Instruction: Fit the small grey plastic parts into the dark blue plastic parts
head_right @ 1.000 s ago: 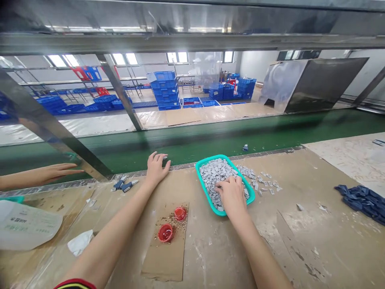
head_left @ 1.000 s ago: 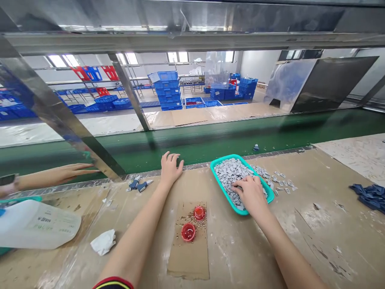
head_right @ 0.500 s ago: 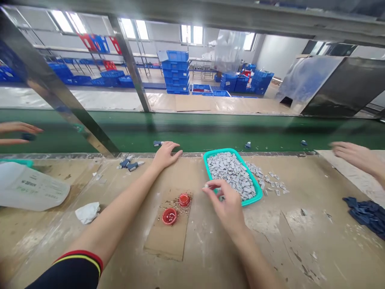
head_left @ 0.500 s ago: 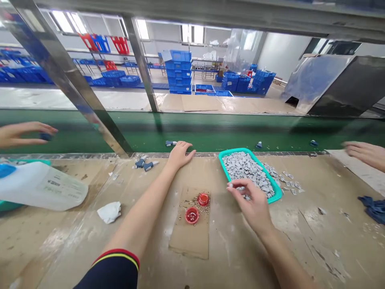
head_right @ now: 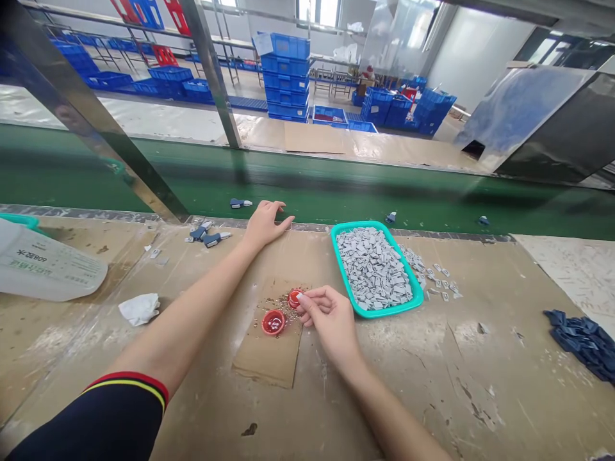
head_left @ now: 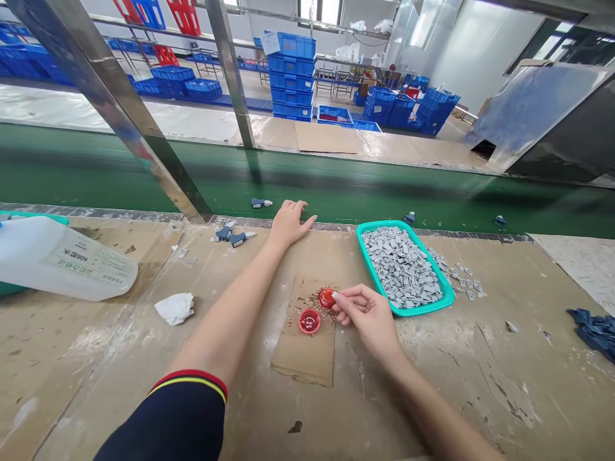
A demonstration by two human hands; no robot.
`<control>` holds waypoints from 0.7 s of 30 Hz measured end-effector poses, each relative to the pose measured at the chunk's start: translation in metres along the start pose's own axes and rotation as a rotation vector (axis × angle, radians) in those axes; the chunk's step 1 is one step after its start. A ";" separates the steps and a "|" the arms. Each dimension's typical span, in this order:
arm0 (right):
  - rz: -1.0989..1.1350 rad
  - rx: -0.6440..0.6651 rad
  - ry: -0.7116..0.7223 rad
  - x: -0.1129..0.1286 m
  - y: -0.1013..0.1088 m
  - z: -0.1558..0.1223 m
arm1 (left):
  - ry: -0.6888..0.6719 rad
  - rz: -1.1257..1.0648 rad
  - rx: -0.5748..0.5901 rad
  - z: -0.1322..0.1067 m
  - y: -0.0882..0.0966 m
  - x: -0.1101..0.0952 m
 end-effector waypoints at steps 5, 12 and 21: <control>-0.027 -0.022 -0.004 0.000 0.001 0.005 | 0.013 -0.010 0.008 0.000 -0.001 0.001; -0.083 -0.015 0.013 -0.002 -0.002 0.006 | 0.028 -0.020 0.007 -0.001 0.001 0.001; -0.077 -0.034 -0.001 -0.004 -0.002 0.007 | 0.047 -0.029 0.026 -0.001 0.002 0.000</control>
Point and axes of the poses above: each hand's wrist, its own z-axis towards the middle knuckle, its own y-axis out of the back of the hand, x = y × z, the point moved 8 cm from there along z, towards the middle knuckle, and after that the axes turned 3 degrees about z, right-handed, at the moved point
